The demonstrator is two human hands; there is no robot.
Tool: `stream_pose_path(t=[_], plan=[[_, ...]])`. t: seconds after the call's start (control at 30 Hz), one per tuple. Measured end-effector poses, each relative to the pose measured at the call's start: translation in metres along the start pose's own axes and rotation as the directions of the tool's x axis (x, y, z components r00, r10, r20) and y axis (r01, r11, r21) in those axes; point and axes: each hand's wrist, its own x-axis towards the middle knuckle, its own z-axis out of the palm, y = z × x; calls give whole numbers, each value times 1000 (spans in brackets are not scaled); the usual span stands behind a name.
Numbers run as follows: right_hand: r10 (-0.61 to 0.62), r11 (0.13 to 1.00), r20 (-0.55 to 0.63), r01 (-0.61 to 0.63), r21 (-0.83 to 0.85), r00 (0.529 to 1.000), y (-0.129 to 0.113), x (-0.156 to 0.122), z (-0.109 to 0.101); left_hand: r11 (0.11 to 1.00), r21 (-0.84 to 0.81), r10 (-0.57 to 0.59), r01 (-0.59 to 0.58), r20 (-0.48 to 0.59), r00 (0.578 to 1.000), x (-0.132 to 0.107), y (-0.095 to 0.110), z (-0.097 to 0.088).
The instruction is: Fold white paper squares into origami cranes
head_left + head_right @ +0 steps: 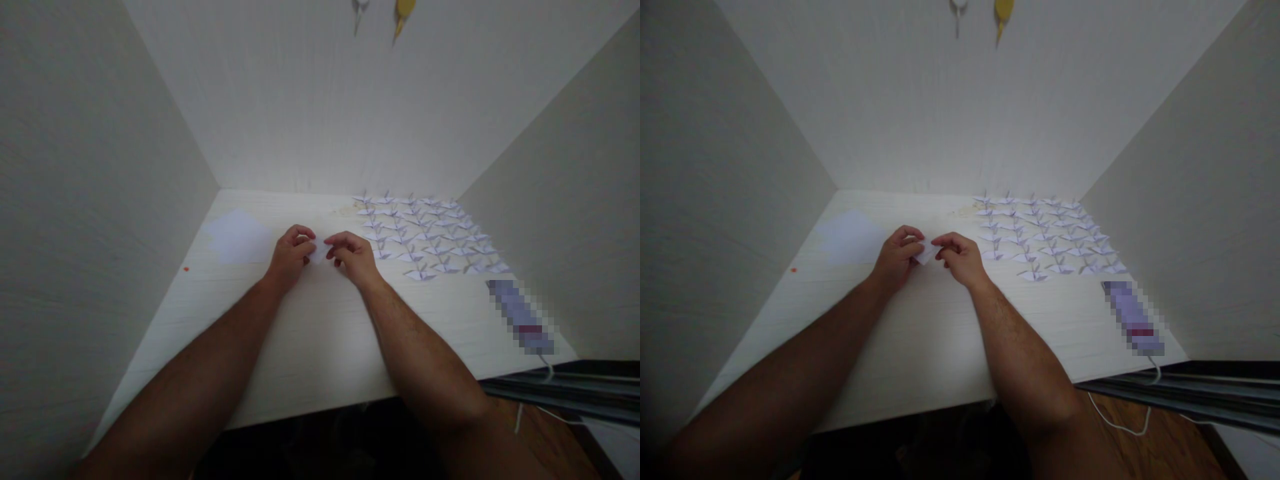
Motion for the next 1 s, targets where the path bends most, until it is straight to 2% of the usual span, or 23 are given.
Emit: stream_pose_path(t=[0.17,0.23,0.43,0.6,0.83,1.0], plan=[[-176,976,-25,171,-136,984,0,-1,1,999,7,-40,40,24,999,1,1,1],[-210,967,-51,199,-157,976,-1,-1,1,999,43,-16,13,49,999,0,4,1],[-39,988,-179,11,-155,983,-2,1,0,987,106,117,-122,50,992,-1,5,0],[75,991,-136,-89,-101,988,-5,0,2,968,223,118,-116,4,993,-2,2,1],[79,994,-119,-88,-67,990,-6,-1,4,978,201,72,-56,-73,995,-2,4,4],[45,999,-86,-47,-19,995,-4,0,4,973,213,102,-86,-62,993,-2,4,3]])
